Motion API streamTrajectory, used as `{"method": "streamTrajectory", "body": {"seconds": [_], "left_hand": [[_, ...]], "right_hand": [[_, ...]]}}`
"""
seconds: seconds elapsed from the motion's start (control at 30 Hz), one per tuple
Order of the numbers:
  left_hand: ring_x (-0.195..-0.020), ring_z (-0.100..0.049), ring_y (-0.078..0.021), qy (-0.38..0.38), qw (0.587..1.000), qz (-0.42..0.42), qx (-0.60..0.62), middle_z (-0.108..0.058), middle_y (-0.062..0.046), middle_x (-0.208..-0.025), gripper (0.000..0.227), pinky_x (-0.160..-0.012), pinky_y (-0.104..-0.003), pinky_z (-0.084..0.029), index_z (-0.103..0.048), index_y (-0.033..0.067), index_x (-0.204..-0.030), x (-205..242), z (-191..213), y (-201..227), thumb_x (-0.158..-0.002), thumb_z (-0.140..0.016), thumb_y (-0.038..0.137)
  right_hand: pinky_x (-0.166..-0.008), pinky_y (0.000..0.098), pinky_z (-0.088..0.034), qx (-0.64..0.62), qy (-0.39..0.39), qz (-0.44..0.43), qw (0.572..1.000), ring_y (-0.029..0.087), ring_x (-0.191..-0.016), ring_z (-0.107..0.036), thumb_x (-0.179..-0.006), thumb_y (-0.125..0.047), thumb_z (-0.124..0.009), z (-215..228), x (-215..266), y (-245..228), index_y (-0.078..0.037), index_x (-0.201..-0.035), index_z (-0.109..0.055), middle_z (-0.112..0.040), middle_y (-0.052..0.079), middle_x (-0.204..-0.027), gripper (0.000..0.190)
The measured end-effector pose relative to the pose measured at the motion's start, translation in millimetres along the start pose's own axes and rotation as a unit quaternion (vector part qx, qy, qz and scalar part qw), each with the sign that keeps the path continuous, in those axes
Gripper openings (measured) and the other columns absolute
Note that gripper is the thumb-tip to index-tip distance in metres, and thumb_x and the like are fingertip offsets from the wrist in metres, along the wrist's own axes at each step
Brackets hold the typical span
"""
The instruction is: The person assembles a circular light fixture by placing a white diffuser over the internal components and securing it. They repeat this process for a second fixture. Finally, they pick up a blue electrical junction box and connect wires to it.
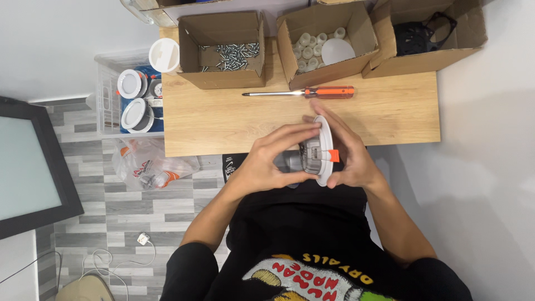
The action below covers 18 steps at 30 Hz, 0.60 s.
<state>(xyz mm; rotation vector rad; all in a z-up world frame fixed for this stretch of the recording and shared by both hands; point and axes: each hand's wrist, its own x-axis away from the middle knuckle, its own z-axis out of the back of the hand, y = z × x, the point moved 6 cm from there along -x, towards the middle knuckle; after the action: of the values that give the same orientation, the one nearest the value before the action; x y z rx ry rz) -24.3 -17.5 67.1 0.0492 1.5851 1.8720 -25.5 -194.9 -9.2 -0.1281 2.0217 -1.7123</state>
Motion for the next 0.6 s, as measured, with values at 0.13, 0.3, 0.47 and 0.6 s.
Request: {"method": "streamTrajectory", "body": {"seconds": [0.13, 0.3, 0.47, 0.6], "left_hand": [[-0.136, -0.07, -0.0324, 0.019, 0.998, 0.015, 0.05, -0.072, -0.013, -0.144, 0.079, -0.116, -0.046, -0.058, -0.069, 0.007, -0.145, 4.6, 3.0, -9.1, -0.075, -0.104, 0.021], [-0.137, -0.068, -0.0314, 0.028, 0.993, 0.045, 0.101, -0.071, -0.016, -0.144, 0.084, -0.115, -0.043, -0.058, -0.067, 0.0031, -0.147, 8.1, 4.0, -13.5, -0.073, -0.105, 0.018], [-0.138, -0.068, -0.0342, 0.028, 0.998, 0.029, 0.041, -0.069, -0.015, -0.147, 0.082, -0.117, -0.048, -0.058, -0.066, 0.0042, -0.147, 7.9, 2.3, -5.6, -0.076, -0.103, 0.022], [-0.138, -0.069, -0.034, 0.037, 0.999, 0.018, 0.022, -0.07, -0.015, -0.148, 0.082, -0.116, -0.048, -0.058, -0.066, 0.0057, -0.148, 9.2, 0.8, -5.8, -0.077, -0.103, 0.024]], "right_hand": [[-0.128, 0.0607, -0.037, 0.011, -0.009, 0.028, 1.0, 0.047, -0.159, -0.035, -0.066, -0.069, -0.092, -9.4, -2.6, -15.9, -0.005, -0.174, -0.018, -0.025, 0.025, -0.179, 0.146], [-0.127, 0.061, -0.037, 0.044, -0.057, 0.014, 0.997, 0.048, -0.159, -0.032, -0.055, -0.052, -0.104, -13.9, -1.9, -25.1, -0.01, -0.175, -0.015, -0.021, 0.026, -0.18, 0.156], [-0.124, 0.0611, -0.043, 0.053, -0.048, 0.025, 0.997, 0.047, -0.151, -0.048, -0.056, -0.041, -0.108, -3.1, -2.1, -9.2, 0.0, -0.172, -0.021, -0.039, 0.033, -0.169, 0.151], [-0.122, 0.0617, -0.045, 0.046, -0.045, 0.029, 0.997, 0.047, -0.148, -0.053, -0.055, -0.043, -0.107, 0.2, -1.5, -5.7, 0.002, -0.171, -0.023, -0.044, 0.035, -0.166, 0.149]]}}
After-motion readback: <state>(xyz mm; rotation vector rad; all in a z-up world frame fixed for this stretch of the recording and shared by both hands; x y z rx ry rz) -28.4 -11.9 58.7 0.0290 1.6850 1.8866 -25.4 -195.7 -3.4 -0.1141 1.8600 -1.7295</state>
